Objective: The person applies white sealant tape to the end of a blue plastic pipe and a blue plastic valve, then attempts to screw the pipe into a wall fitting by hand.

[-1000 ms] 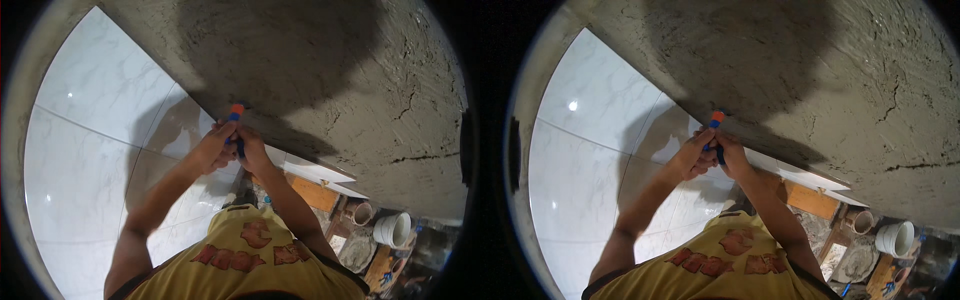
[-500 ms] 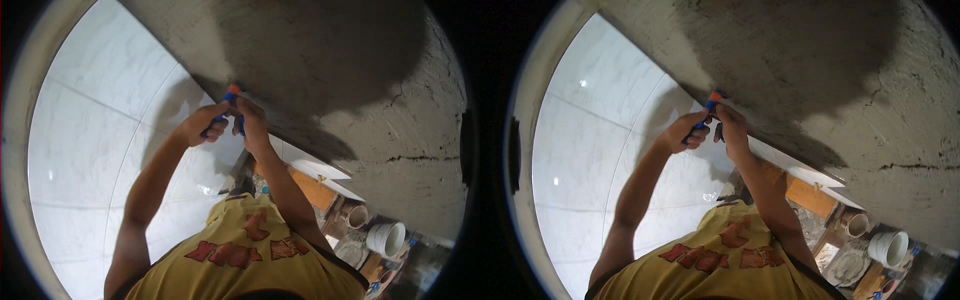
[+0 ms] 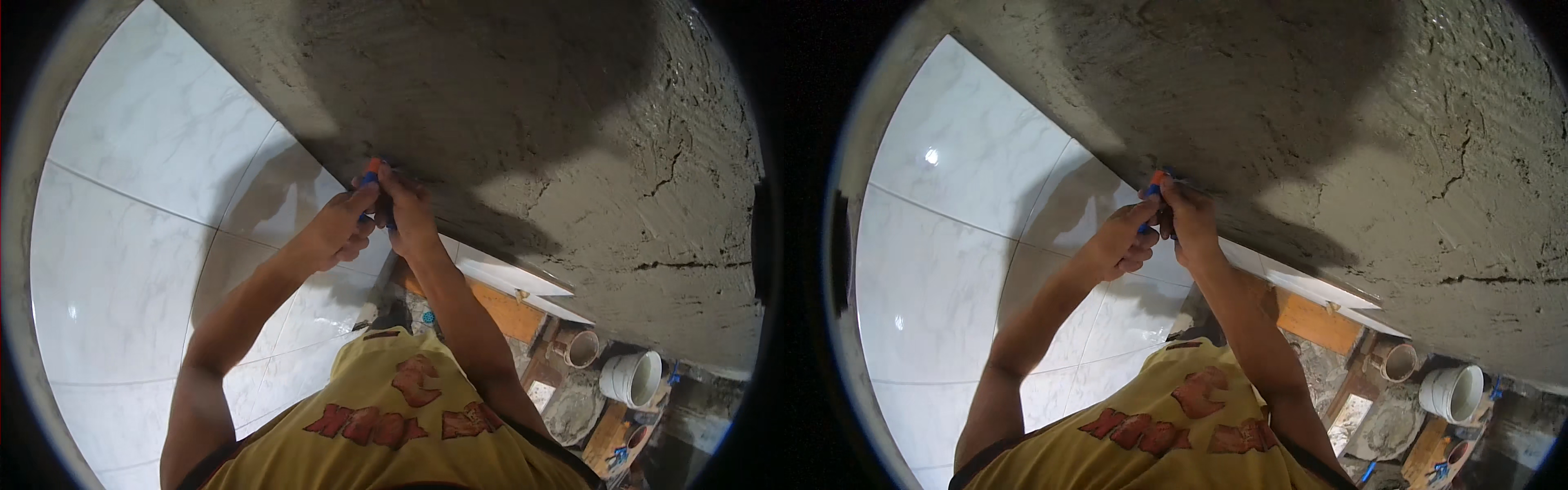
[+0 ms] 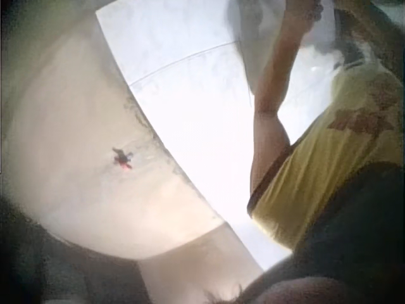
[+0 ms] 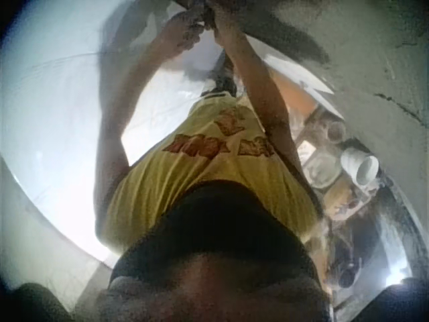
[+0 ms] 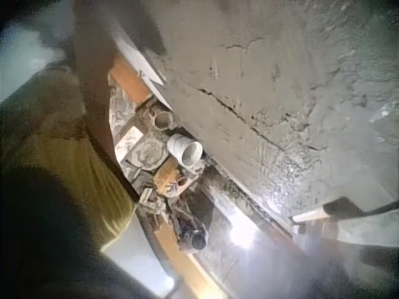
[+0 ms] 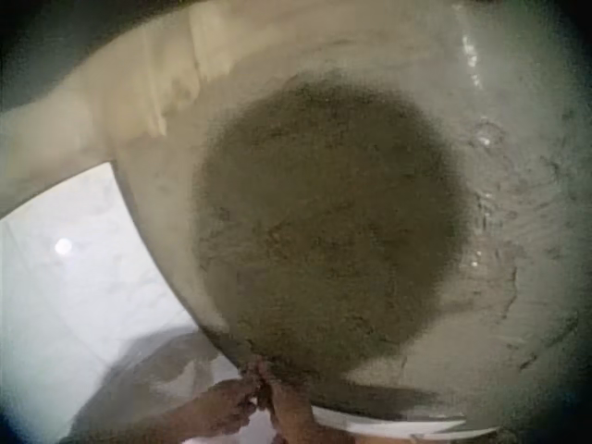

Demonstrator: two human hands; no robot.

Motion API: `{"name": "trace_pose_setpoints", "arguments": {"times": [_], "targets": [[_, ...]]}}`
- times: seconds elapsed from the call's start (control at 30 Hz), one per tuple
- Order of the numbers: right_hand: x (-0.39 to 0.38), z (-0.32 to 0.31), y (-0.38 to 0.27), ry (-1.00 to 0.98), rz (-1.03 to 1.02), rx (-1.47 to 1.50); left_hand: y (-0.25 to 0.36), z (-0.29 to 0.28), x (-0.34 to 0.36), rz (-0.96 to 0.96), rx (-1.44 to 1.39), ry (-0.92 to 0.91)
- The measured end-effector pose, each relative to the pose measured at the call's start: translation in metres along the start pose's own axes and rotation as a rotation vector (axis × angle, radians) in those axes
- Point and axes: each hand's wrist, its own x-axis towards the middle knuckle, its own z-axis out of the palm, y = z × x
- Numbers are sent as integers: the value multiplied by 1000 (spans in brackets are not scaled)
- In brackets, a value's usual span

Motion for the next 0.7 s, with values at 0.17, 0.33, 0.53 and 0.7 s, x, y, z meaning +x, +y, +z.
{"name": "trace_pose_setpoints", "arguments": {"times": [0.17,0.33,0.53,0.7], "targets": [[21,-12,32,-308,70,537,-2,17,7,116,486,374],[22,-13,27,-225,72,521,3,26,2,239,781,369],[-14,20,-29,135,-62,-465,-33,-31,30,-38,-911,-751],[-7,20,-23,209,-185,-585,-25,-25,27,-25,-862,-719]]}}
